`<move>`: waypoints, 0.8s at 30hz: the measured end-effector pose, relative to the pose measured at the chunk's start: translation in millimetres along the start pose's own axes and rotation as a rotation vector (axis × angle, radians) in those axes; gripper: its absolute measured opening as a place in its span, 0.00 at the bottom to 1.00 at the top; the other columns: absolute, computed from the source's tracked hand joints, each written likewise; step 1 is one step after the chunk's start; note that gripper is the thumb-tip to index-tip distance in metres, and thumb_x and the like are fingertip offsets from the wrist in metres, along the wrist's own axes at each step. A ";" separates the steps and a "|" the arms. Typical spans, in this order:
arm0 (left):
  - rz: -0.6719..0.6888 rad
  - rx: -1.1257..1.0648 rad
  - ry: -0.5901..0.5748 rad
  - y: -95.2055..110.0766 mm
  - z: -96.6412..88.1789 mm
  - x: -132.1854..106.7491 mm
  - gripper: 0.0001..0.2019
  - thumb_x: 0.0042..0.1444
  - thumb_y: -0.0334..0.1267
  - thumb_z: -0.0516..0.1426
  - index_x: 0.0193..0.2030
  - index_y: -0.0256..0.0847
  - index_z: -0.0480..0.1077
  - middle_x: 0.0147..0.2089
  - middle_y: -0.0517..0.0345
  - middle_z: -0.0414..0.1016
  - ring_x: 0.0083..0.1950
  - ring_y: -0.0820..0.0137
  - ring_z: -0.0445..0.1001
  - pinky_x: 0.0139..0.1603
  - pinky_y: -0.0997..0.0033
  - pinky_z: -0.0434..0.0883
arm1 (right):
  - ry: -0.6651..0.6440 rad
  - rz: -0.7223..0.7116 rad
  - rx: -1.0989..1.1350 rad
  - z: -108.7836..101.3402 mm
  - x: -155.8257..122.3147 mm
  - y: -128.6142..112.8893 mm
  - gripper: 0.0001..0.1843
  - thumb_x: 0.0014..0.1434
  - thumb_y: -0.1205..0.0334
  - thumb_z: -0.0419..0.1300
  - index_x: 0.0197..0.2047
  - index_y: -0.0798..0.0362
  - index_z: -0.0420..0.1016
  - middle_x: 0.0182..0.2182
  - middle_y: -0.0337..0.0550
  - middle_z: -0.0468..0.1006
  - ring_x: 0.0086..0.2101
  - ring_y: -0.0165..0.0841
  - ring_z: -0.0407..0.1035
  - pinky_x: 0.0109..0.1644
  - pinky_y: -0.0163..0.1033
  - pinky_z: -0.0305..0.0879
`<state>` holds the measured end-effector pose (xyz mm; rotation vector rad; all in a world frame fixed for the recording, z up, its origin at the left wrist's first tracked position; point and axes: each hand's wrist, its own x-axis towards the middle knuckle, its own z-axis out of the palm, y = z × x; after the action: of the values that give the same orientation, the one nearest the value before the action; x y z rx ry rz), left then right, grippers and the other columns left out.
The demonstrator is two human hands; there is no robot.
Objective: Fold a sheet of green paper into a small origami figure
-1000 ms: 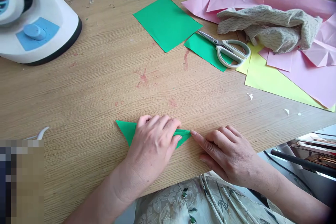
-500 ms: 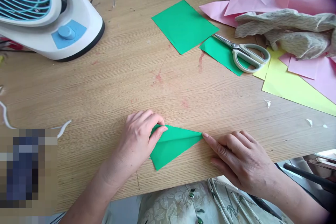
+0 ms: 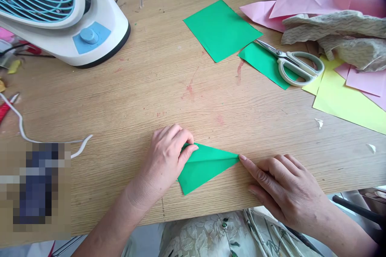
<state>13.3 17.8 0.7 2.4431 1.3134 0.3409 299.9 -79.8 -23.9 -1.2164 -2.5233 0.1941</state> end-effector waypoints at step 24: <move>0.078 0.056 0.122 0.5 -0.8 -0.8 0.06 0.68 0.30 0.56 0.38 0.42 0.70 0.38 0.58 0.74 0.41 0.67 0.72 0.45 0.62 0.67 | 0.006 -0.001 -0.017 -0.3 0.6 0.0 0.32 0.70 0.61 0.57 0.72 0.67 0.59 0.32 0.44 0.69 0.33 0.38 0.61 0.37 0.45 0.57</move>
<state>13.0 17.1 1.5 2.5610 1.2951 0.4871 299.7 -79.3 -23.5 -1.2197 -2.5259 0.1695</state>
